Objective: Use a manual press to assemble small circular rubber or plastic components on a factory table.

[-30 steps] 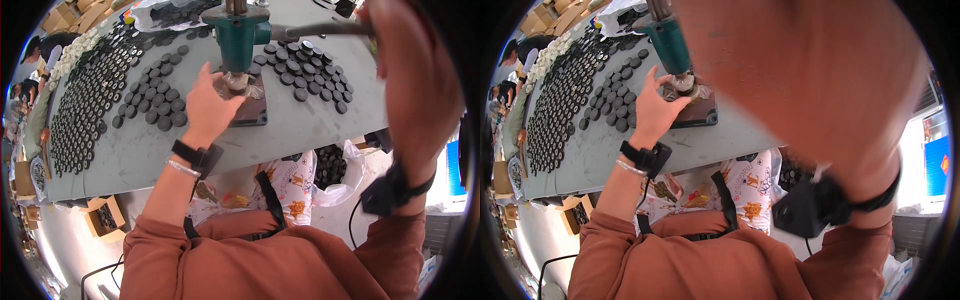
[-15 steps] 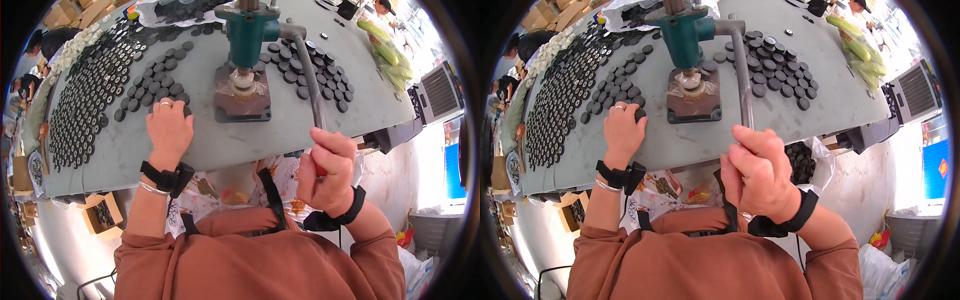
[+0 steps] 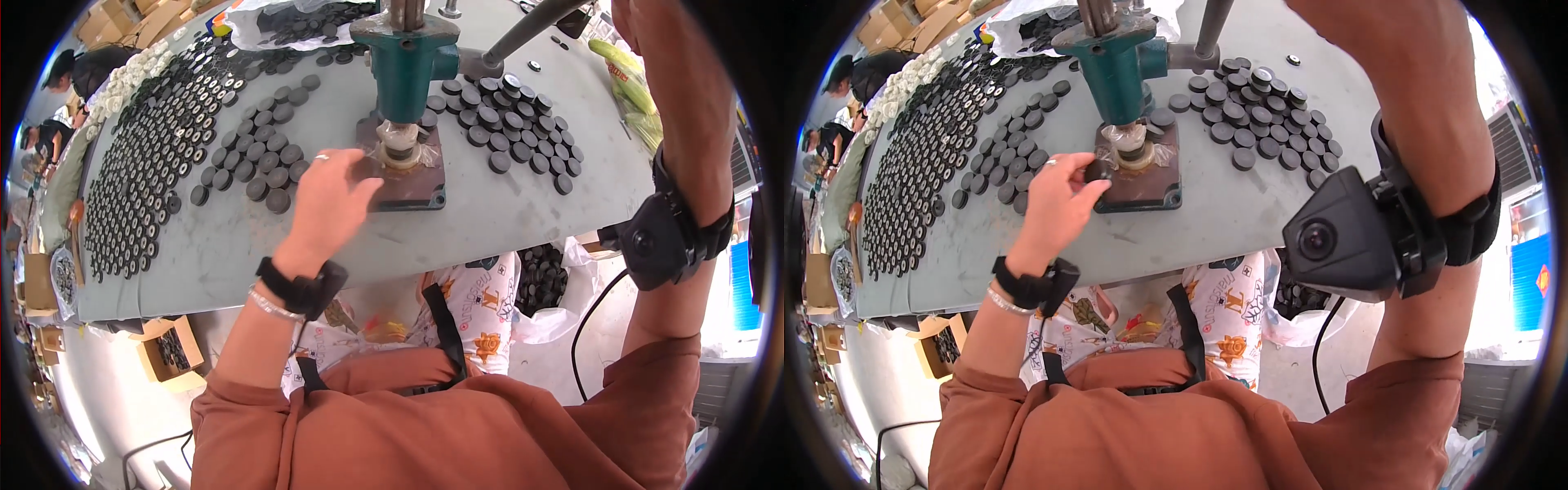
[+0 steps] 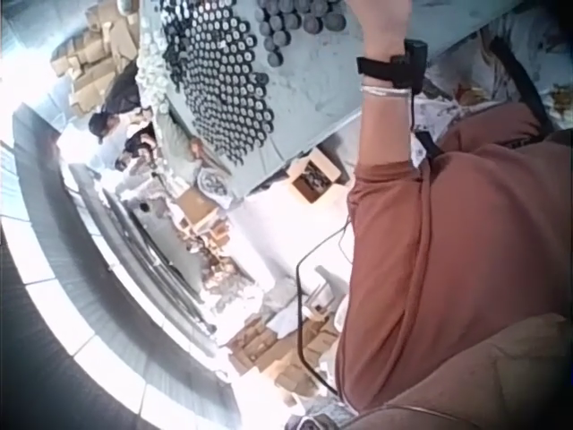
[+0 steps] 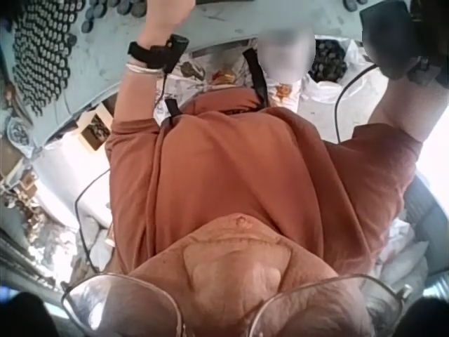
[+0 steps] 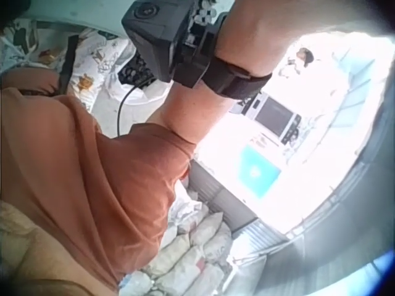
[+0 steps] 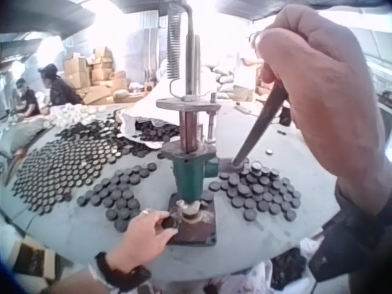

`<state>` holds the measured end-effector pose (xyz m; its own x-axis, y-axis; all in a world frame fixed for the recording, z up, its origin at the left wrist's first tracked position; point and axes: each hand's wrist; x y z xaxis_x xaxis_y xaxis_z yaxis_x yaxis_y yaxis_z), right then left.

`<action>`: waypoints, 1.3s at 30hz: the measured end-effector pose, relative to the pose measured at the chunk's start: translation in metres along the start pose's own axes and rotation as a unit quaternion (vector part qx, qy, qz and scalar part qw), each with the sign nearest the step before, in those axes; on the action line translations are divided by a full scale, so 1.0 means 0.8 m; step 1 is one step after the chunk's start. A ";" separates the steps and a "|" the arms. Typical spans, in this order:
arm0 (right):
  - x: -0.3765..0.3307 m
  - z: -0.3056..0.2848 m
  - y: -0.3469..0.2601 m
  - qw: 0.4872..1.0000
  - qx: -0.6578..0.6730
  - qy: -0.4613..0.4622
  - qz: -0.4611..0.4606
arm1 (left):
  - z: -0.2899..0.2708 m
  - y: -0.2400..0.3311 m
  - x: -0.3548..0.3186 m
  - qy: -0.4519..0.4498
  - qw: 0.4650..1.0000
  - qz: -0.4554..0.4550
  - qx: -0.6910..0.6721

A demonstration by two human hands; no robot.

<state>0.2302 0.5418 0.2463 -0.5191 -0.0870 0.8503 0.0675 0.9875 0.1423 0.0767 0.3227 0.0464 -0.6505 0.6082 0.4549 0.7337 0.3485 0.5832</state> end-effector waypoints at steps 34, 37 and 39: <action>-0.185 0.046 -0.120 0.934 0.356 0.030 0.020 | -0.052 -0.049 -0.050 0.063 0.983 -0.105 0.138; -0.176 0.029 -0.116 0.933 0.356 -0.003 0.044 | -0.057 -0.057 -0.056 0.020 0.965 -0.110 0.237; -0.142 0.005 -0.109 0.950 0.305 -0.070 0.021 | -0.059 -0.050 -0.053 0.018 0.958 -0.176 0.227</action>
<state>0.2796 0.4660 0.1350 -0.6378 -0.0700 0.7670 -0.3931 0.8859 -0.2461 0.0661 0.2492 0.0356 -0.8732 0.3743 0.3122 0.4728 0.8061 0.3559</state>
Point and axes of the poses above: each hand's wrist, its own x-axis towards the middle knuckle, its own z-axis out of the palm, y = z × x, and after that the axes turned 2 degrees about -x, right-handed
